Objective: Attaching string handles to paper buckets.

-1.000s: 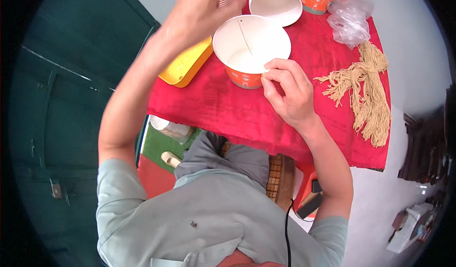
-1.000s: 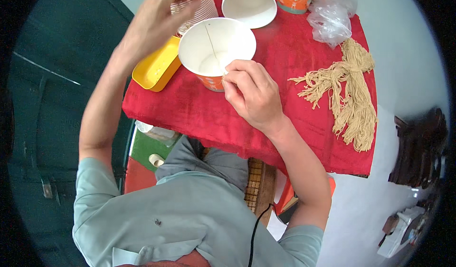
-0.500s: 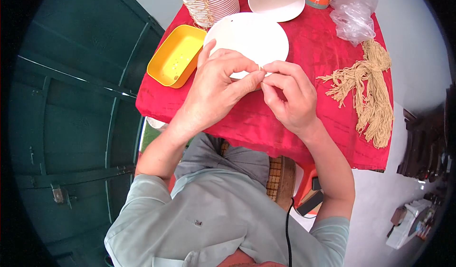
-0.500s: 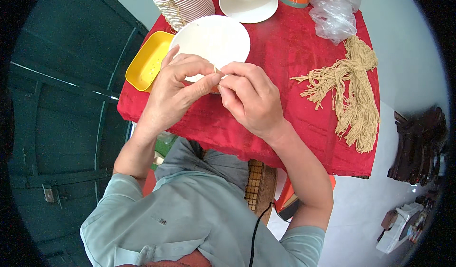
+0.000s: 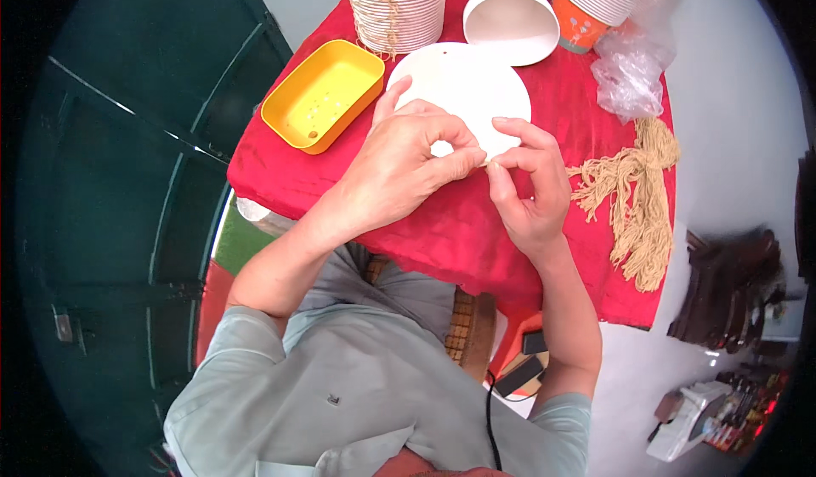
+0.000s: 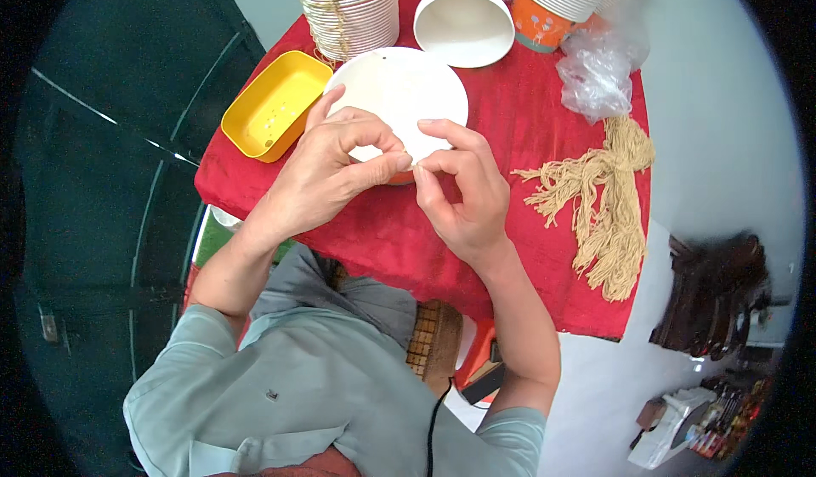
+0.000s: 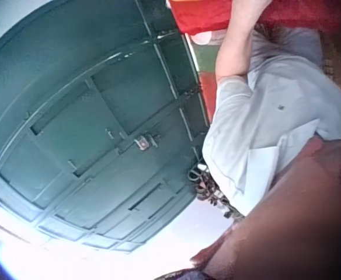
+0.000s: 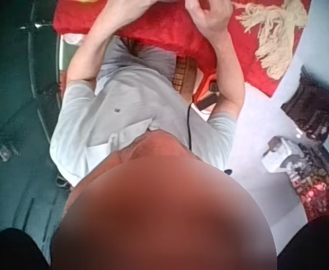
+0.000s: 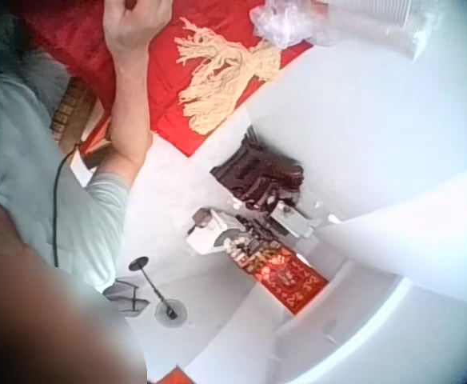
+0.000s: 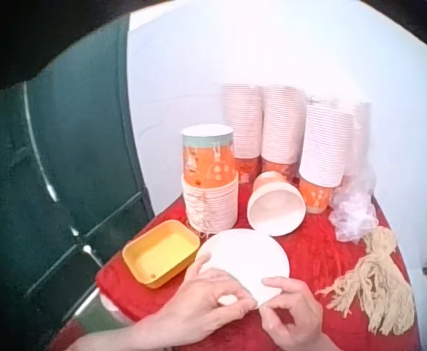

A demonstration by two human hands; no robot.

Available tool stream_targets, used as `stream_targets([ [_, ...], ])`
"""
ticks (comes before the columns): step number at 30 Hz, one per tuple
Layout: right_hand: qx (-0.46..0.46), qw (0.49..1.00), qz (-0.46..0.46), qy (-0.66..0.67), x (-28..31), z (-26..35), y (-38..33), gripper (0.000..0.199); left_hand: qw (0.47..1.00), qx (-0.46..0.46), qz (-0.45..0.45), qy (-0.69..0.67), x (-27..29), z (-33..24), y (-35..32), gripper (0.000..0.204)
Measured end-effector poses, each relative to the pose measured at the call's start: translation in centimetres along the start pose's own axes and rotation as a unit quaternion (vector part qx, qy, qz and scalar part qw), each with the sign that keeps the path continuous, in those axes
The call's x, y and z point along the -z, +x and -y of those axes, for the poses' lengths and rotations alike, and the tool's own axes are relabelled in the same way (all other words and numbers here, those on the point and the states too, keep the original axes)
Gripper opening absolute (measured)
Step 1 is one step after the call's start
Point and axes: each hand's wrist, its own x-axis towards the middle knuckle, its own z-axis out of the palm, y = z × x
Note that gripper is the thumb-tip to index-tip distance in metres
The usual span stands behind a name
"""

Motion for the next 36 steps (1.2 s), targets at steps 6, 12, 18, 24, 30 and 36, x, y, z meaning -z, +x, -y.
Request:
stream_targets([
  [6, -0.068, 0.985, 0.137, 0.085, 1.3, 0.2, 1.5, 0.019, 0.999, -0.043, 0.014, 0.004, 0.6, 0.2, 0.3, 0.021],
  [12, -0.115, 0.975, 0.184, 0.052, 2.3, 0.6, 2.9, 0.016, 0.998, -0.062, 0.019, 0.009, 0.2, 0.7, 0.9, 0.019],
  [18, -0.08, 0.981, 0.175, -0.033, 3.8, 0.9, 4.6, 0.015, 0.996, -0.081, 0.012, 0.017, -0.9, 0.4, 2.6, 0.017],
  [24, -0.132, 0.98, 0.143, -0.033, 4.9, -1.0, 3.4, 0.014, 0.992, -0.126, -0.006, 0.002, -2.1, 1.1, 4.8, 0.014],
  [30, -0.115, 0.985, 0.131, 0.005, 4.6, -1.1, 3.1, 0.018, 0.991, -0.133, 0.0, -0.006, -2.1, 1.3, 5.5, 0.012],
  [36, -0.067, 0.99, 0.12, -0.02, 3.6, -1.4, 2.8, 0.019, 0.991, -0.136, -0.018, -0.013, -2.2, 1.6, 4.8, 0.014],
])
